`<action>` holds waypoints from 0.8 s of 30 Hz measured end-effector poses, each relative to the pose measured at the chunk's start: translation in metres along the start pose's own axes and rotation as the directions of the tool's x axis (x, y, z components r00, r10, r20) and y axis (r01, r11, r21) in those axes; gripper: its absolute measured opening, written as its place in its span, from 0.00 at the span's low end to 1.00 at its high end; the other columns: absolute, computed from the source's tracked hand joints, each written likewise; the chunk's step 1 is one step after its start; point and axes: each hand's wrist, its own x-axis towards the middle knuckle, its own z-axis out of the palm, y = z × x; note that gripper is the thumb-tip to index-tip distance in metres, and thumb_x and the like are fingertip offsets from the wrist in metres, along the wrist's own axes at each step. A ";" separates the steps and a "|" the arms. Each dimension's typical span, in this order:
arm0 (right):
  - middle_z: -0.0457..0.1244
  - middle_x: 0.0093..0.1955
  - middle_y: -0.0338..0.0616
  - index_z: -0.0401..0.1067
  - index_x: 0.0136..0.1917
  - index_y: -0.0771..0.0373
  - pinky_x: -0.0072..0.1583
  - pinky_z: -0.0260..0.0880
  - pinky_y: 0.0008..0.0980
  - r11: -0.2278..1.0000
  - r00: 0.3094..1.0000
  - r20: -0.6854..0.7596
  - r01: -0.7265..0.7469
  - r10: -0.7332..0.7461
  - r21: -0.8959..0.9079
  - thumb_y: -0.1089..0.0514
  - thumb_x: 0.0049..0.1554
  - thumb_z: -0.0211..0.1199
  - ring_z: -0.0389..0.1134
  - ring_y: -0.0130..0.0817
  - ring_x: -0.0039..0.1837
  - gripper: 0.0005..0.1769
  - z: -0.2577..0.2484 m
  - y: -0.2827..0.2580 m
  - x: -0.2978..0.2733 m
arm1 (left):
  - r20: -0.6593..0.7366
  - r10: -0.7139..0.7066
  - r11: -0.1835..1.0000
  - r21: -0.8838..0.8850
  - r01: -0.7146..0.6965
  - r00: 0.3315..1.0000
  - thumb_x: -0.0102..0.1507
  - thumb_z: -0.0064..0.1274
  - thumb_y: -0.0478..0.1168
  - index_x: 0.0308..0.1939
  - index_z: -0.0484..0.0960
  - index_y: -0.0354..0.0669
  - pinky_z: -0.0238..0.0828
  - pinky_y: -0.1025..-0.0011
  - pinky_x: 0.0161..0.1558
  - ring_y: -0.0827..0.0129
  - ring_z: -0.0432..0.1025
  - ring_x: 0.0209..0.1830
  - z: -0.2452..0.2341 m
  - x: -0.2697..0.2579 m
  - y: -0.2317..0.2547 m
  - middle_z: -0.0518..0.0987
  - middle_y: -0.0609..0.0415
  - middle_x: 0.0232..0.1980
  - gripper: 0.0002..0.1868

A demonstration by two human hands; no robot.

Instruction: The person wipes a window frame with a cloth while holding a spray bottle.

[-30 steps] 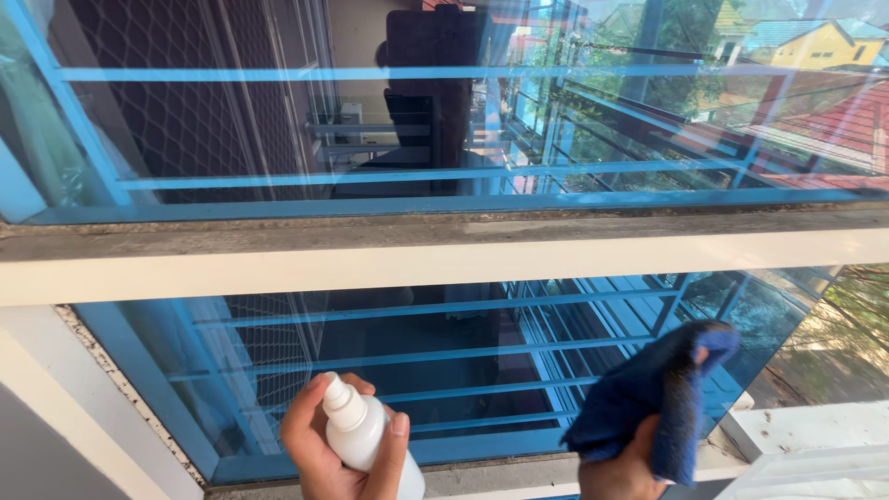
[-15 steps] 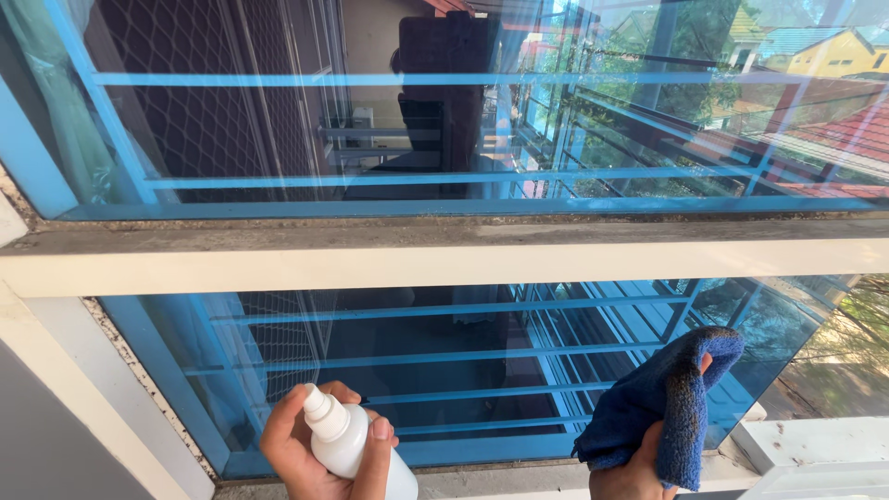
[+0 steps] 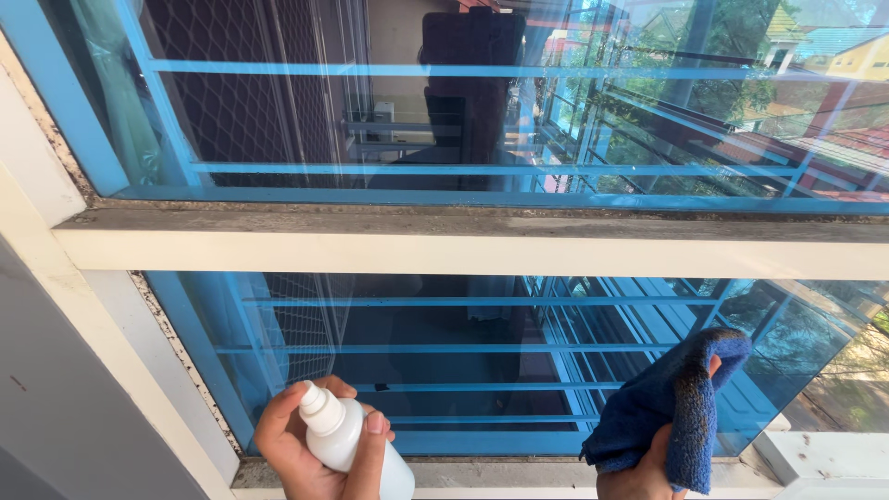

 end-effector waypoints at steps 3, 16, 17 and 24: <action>0.58 0.76 0.66 0.55 0.81 0.71 0.74 0.63 0.43 0.959 0.983 0.063 0.181 -0.172 -0.216 0.57 0.55 0.66 0.64 0.55 0.72 0.44 -0.004 -0.031 -0.005 | -0.017 0.049 0.999 0.024 -0.049 0.999 0.54 0.58 0.24 0.68 0.54 0.54 0.83 0.70 0.32 0.73 0.76 0.28 -0.005 0.001 -0.001 0.73 0.43 0.48 0.44; 0.60 0.72 0.67 0.60 0.77 0.75 0.74 0.65 0.42 0.848 0.941 0.124 0.337 -0.315 -0.409 0.62 0.51 0.73 0.66 0.57 0.71 0.44 -0.003 -0.058 -0.014 | 0.000 0.015 1.000 0.027 -0.015 1.000 0.55 0.57 0.23 0.66 0.54 0.54 0.85 0.66 0.34 0.70 0.77 0.30 -0.017 0.006 0.001 0.71 0.42 0.49 0.42; 0.60 0.72 0.68 0.59 0.77 0.77 0.74 0.65 0.42 0.831 0.939 0.143 0.343 -0.313 -0.438 0.62 0.53 0.72 0.66 0.57 0.71 0.43 -0.004 -0.053 -0.015 | -0.009 0.008 0.999 0.040 -0.007 1.000 0.55 0.56 0.23 0.66 0.53 0.54 0.85 0.66 0.33 0.71 0.77 0.30 -0.017 0.007 0.002 0.71 0.42 0.49 0.42; 0.61 0.72 0.65 0.59 0.77 0.76 0.72 0.67 0.43 0.927 0.974 0.065 0.225 -0.216 -0.299 0.58 0.61 0.63 0.67 0.53 0.70 0.36 0.006 -0.001 -0.013 | -0.065 -0.064 0.994 0.082 0.070 0.996 0.55 0.57 0.25 0.68 0.51 0.54 0.85 0.65 0.35 0.70 0.77 0.30 -0.021 0.006 0.013 0.71 0.43 0.49 0.44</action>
